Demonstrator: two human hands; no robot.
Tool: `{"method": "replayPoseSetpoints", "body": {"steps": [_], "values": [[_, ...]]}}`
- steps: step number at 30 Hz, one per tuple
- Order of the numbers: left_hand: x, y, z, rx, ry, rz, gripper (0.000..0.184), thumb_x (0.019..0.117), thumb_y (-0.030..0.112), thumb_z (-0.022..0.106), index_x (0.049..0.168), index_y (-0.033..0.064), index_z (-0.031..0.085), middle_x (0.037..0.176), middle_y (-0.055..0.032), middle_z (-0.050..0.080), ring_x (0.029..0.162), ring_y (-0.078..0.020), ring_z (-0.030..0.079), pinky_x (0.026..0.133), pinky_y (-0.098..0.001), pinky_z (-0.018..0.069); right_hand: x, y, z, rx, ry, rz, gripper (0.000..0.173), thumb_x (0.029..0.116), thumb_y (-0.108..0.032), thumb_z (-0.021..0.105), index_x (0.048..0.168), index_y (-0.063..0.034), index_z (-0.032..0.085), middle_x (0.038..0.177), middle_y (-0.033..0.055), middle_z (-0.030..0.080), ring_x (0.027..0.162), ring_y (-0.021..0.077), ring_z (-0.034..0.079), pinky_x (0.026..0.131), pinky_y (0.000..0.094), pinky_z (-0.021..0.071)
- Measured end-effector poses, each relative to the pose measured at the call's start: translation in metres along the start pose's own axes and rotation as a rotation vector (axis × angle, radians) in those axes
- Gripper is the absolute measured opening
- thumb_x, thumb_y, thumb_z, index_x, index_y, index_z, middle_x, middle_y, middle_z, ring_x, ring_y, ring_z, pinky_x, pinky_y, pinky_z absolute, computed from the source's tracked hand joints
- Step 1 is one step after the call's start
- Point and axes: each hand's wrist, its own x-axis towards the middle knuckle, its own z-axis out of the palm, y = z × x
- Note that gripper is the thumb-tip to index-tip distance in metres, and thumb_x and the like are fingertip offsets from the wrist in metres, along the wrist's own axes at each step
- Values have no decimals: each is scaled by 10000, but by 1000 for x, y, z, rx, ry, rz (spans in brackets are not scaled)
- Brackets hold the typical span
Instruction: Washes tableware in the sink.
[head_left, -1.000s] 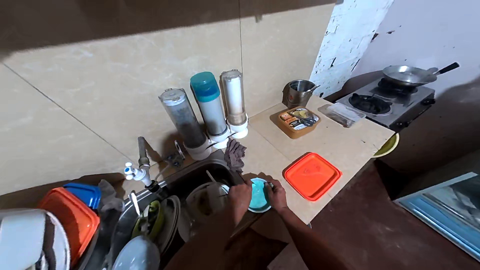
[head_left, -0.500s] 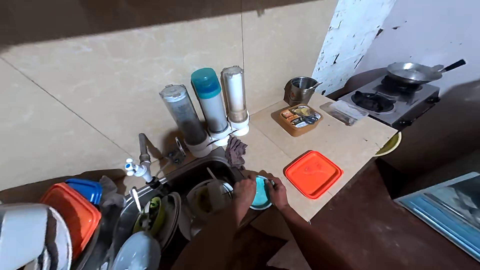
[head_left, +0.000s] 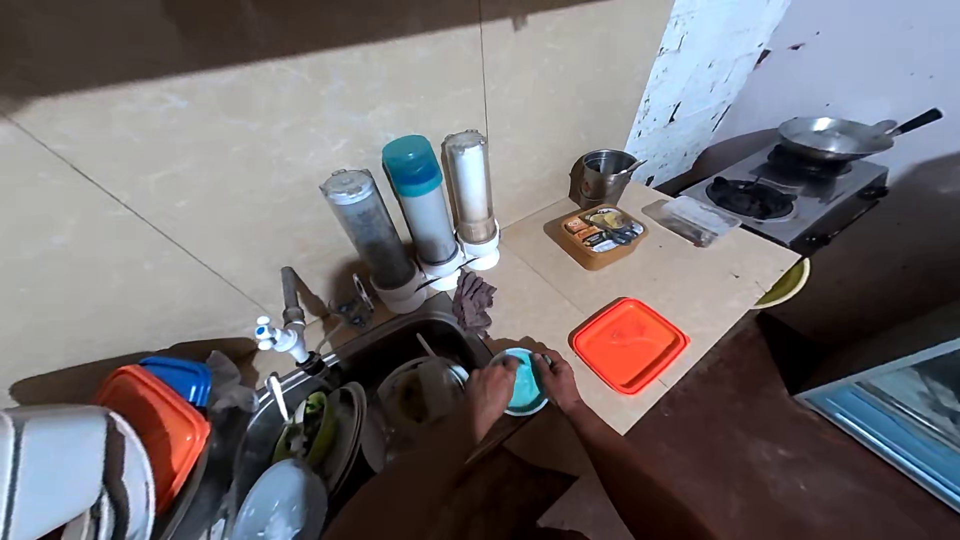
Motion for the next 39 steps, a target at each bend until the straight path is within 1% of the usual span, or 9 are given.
{"method": "replayPoseSetpoints", "body": {"steps": [3, 6, 9, 12, 18, 22, 27, 34, 39], "values": [[24, 13, 2, -28, 14, -105, 367, 1094, 60, 344, 1441, 16, 455, 1265, -270, 642, 1163, -440, 652, 938, -571, 524, 7, 3, -4, 22, -36, 18, 310, 1062, -183, 512, 1198, 38, 682, 1181, 219, 689, 1118, 330, 657, 1005, 545, 477], [19, 25, 4, -32, -10, -104, 374, 1096, 54, 338, 1450, -1, 445, 1272, -276, 638, 1182, -439, 644, 955, -563, 519, 13, 4, -5, 52, -64, 48, 303, 1067, -191, 506, 1185, 26, 681, 1136, 197, 699, 1071, 291, 667, 982, 518, 495], [6, 29, 13, -38, -29, -36, 371, 1089, 46, 355, 1443, -3, 453, 1276, -283, 630, 1164, -451, 648, 951, -572, 525, 14, 4, -5, 48, -76, 63, 304, 1068, -204, 509, 1185, 21, 675, 1097, 192, 702, 1031, 287, 674, 957, 512, 505], [-12, 29, 18, -25, -68, 58, 353, 1096, 73, 363, 1424, -4, 468, 1239, -285, 644, 1134, -460, 659, 936, -580, 531, 13, 3, -6, 50, -81, 60, 307, 1067, -206, 508, 1190, 23, 672, 1116, 197, 696, 1048, 288, 669, 965, 512, 503], [-26, 2, 8, 39, -100, 219, 317, 1092, 76, 380, 1364, 11, 529, 1155, -284, 668, 1103, -468, 661, 929, -600, 515, 16, 5, -9, 51, -130, 35, 309, 1059, -207, 524, 1203, 20, 677, 1138, 189, 700, 1072, 274, 668, 985, 502, 502], [3, -4, -14, 3, -10, 51, 367, 1089, 65, 360, 1430, 39, 495, 1222, -278, 654, 1153, -455, 646, 945, -594, 508, 22, 3, -15, 62, -209, 1, 301, 1059, -191, 522, 1198, 23, 681, 1133, 182, 704, 1072, 247, 668, 992, 479, 500], [21, 20, 2, -28, -11, -80, 367, 1096, 62, 339, 1439, -10, 448, 1271, -281, 636, 1167, -446, 650, 945, -575, 524, 25, 3, -16, 67, -204, 20, 303, 1068, -189, 498, 1162, 24, 691, 1114, 179, 704, 1053, 236, 664, 983, 470, 497], [-16, 28, 20, 21, -66, 102, 351, 1095, 62, 365, 1421, -23, 464, 1249, -292, 634, 1115, -467, 662, 924, -576, 536, 24, 5, -14, 98, -217, 47, 300, 1061, -200, 516, 1179, 20, 682, 1094, 176, 704, 1024, 232, 672, 964, 462, 513], [-29, 5, 9, 66, -116, 201, 314, 1094, 78, 381, 1369, -2, 508, 1153, -289, 666, 1085, -476, 666, 904, -604, 526, 23, 6, -13, 78, -211, 29, 300, 1062, -199, 513, 1176, 19, 685, 1114, 183, 702, 1052, 244, 668, 981, 471, 504]]}}
